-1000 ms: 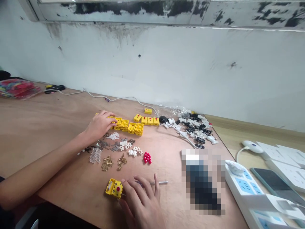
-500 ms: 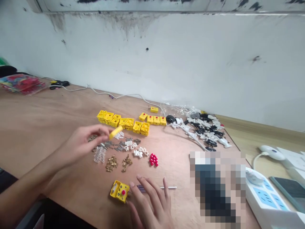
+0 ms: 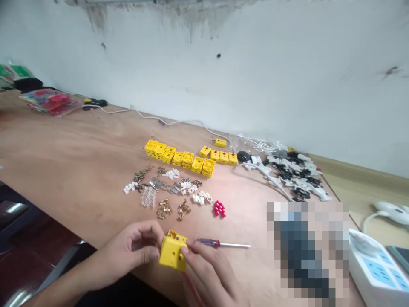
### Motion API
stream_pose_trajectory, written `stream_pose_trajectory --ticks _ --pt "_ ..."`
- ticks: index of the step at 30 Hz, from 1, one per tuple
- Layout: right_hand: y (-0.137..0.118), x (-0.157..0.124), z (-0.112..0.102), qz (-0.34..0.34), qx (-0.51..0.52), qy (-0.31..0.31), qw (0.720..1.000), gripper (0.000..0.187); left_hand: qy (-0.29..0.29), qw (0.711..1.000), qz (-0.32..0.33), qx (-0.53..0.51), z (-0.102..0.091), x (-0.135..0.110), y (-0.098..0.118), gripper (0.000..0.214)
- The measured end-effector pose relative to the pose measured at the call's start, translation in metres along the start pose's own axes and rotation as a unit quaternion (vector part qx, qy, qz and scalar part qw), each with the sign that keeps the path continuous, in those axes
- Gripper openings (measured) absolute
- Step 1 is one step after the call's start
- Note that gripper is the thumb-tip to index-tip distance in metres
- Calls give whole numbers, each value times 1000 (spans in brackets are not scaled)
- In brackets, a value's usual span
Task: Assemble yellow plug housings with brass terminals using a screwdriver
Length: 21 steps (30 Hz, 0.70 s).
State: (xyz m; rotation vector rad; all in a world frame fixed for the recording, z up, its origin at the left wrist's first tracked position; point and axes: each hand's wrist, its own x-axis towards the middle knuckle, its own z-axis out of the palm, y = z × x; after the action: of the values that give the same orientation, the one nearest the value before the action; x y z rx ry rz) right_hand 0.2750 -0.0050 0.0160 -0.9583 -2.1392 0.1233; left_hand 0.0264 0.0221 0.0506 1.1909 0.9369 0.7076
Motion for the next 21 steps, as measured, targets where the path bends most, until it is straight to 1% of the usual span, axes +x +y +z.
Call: stream_pose_trajectory --ticks 1,2,3,4,6,7,9,14,17,21 --pt "0 0 1 15 -1 -1 1000 41 38 997 30 67 -3 1 -3 19" --pt "-1 0 2 31 -6 0 1000 38 68 985 71 141 -6 1 -7 20" --pt "-1 0 4 47 -11 -1 999 35 74 969 113 207 -9 2 -11 26" --pt "-1 1 6 59 -15 -4 998 33 64 953 152 256 -11 3 -14 34" --pt "-3 2 10 71 -13 -17 997 31 24 930 200 306 -13 4 -20 45" --pt "-3 3 11 75 -9 -24 997 30 12 925 210 316 -14 5 -22 47" --pt "-4 4 14 81 -1 -33 996 27 8 920 217 327 -13 6 -25 46" --pt "-4 6 15 95 0 -31 995 26 24 907 239 347 -10 9 -30 35" --pt "-5 6 14 104 8 -29 994 25 30 900 254 354 -10 10 -33 35" --pt "-6 6 14 126 26 -30 991 23 37 896 251 364 -9 10 -34 35"
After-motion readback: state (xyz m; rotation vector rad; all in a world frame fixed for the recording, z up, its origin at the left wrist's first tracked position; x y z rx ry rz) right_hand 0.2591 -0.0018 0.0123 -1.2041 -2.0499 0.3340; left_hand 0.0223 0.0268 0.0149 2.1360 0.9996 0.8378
